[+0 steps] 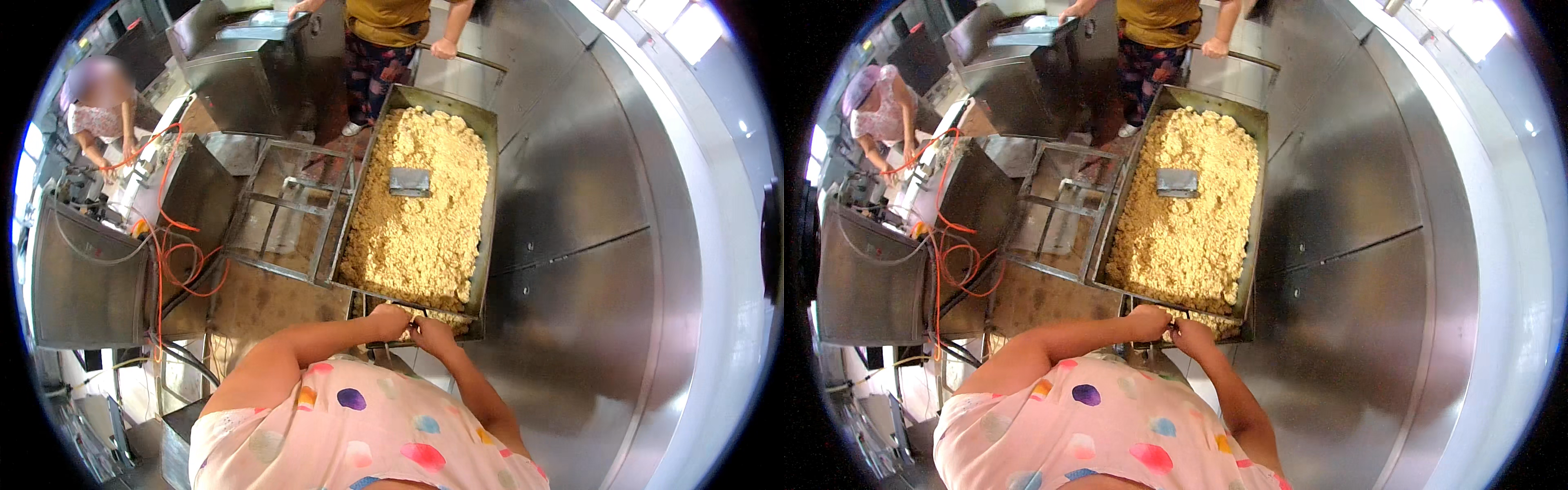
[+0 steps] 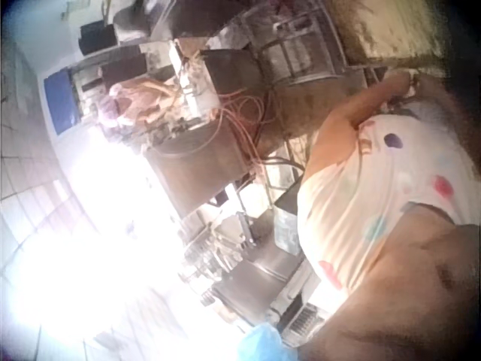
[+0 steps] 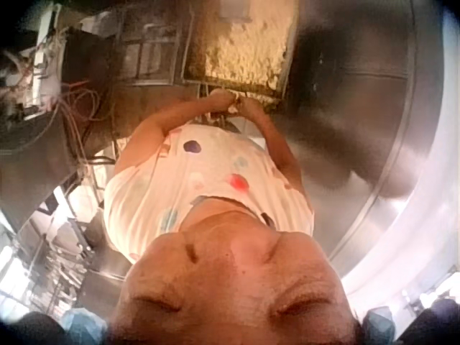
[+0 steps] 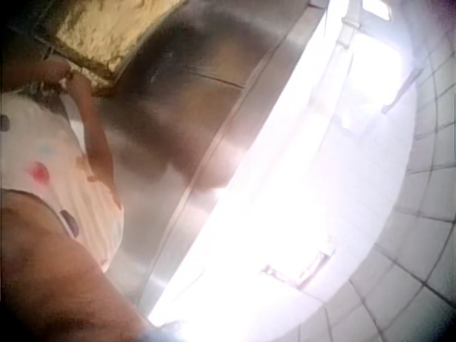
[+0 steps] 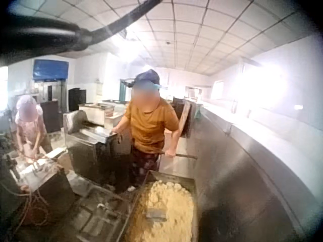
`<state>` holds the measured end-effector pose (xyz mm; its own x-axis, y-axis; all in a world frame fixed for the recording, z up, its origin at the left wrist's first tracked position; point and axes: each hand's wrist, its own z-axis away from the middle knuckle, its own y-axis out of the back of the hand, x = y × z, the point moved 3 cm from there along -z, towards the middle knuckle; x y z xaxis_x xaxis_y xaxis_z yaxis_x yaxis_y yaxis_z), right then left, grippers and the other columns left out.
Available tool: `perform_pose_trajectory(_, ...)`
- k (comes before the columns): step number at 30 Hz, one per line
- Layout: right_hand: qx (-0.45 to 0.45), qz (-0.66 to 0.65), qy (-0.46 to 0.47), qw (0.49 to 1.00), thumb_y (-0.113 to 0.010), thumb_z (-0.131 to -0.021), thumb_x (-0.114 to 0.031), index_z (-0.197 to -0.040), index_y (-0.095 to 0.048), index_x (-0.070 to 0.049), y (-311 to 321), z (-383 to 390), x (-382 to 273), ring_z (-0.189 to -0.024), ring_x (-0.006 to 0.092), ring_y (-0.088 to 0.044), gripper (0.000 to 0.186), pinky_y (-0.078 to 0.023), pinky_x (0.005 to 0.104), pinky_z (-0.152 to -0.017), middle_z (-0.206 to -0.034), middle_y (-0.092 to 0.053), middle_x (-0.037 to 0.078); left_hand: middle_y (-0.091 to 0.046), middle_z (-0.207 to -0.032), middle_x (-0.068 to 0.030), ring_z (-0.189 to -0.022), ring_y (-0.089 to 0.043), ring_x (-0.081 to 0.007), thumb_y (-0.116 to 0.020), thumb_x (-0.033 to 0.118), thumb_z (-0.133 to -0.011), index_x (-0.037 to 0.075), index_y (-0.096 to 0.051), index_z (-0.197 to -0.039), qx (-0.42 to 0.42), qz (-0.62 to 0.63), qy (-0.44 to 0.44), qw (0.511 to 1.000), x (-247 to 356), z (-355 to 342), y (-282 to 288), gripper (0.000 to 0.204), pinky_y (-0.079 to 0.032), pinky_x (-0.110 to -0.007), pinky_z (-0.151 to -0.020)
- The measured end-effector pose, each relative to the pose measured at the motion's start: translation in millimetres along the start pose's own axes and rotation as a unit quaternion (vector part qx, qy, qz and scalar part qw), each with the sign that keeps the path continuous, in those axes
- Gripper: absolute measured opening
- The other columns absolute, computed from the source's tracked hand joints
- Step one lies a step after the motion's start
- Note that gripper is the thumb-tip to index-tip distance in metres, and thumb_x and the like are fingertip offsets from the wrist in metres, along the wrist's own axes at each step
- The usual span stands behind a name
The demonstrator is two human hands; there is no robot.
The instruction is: The person takes trays of patterned round cookies from a rack and places them into an oven, later walking to another area to handle bins of grain or dough.
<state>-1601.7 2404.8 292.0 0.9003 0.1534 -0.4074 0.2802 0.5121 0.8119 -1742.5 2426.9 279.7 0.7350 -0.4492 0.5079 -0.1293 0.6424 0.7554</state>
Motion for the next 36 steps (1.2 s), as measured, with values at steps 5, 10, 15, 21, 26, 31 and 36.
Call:
perform_pose_trajectory(5,-0.006,-0.066,0.013,0.998,-0.056,-0.084,-0.034,-0.085,-0.063,-0.005,27,-4,-1,-0.071,0.0347,-0.061,0.03,-0.047,0.0456,-0.063,-0.075,-0.063,0.016,-0.065,-0.084,-0.0183,-0.081,-0.065,-0.0346,-0.051,0.014,-0.083,0.004,-0.059,-0.095,0.072,0.01,-0.086,0.994,-8,-7,1,0.018,-0.051,-0.046,-0.068)
perform_pose_trajectory(10,0.039,-0.1,0.05,0.993,-0.064,-0.082,-0.029,-0.083,-0.06,-0.001,31,-18,13,-0.065,0.0322,-0.061,0.027,-0.046,0.0415,-0.058,-0.069,-0.061,0.017,-0.065,-0.092,-0.0156,-0.091,-0.064,-0.0325,-0.053,0.015,-0.083,0.009,-0.06,-0.101,0.027,0.039,-0.034,0.998,-1,-10,34,0.021,-0.05,-0.045,-0.075)
perform_pose_trajectory(15,0.017,-0.095,0.068,0.993,-0.06,-0.083,-0.04,-0.079,-0.06,-0.003,24,-28,25,-0.066,0.0388,-0.06,0.038,-0.046,0.0462,-0.059,-0.071,-0.061,0.021,-0.066,-0.091,-0.0149,-0.086,-0.065,-0.0334,-0.05,0.024,-0.087,0.015,-0.06,-0.107,0.035,0.022,-0.028,0.999,-8,-16,26,0.024,-0.05,-0.047,-0.07)
perform_pose_trajectory(21,0.02,-0.09,0.07,0.993,-0.061,-0.085,-0.036,-0.086,-0.063,-0.001,28,-27,24,-0.059,0.0267,-0.06,0.035,-0.046,0.0384,-0.057,-0.066,-0.062,0.014,-0.065,-0.098,-0.0147,-0.096,-0.063,-0.0309,-0.053,0.019,-0.087,0.009,-0.06,-0.106,0.019,0.0,-0.027,0.999,-3,-14,31,0.023,-0.047,-0.044,-0.083)
perform_pose_trajectory(26,0.004,-0.123,0.074,0.99,-0.062,-0.085,-0.032,-0.087,-0.063,-0.001,29,-27,26,-0.051,0.0229,-0.059,0.032,-0.046,0.0359,-0.053,-0.061,-0.061,0.013,-0.065,-0.095,-0.0143,-0.093,-0.063,-0.029,-0.054,0.025,-0.085,0.007,-0.061,-0.101,0.032,-0.017,-0.016,0.999,-1,-11,34,0.026,-0.043,-0.046,-0.085)
perform_pose_trajectory(31,-0.042,-0.13,0.086,0.987,-0.062,-0.085,-0.031,-0.089,-0.062,-0.001,27,-29,28,-0.052,0.0219,-0.059,0.03,-0.047,0.0354,-0.053,-0.065,-0.062,0.013,-0.066,-0.092,-0.0138,-0.091,-0.064,-0.029,-0.056,0.034,-0.083,0.006,-0.062,-0.099,0.085,-0.034,-0.02,0.996,8,-7,34,0.033,-0.041,-0.045,-0.087)
perform_pose_trajectory(36,-0.174,-0.15,0.059,0.971,-0.062,-0.083,-0.03,-0.095,-0.06,-0.002,37,-23,14,-0.064,0.0258,-0.061,0.031,-0.048,0.0373,-0.061,-0.076,-0.064,0.013,-0.067,-0.092,-0.0161,-0.091,-0.064,-0.0298,-0.056,0.036,-0.081,0.005,-0.063,-0.098,-0.032,-0.011,0.014,0.999,18,0,49,0.036,-0.039,-0.046,-0.09)
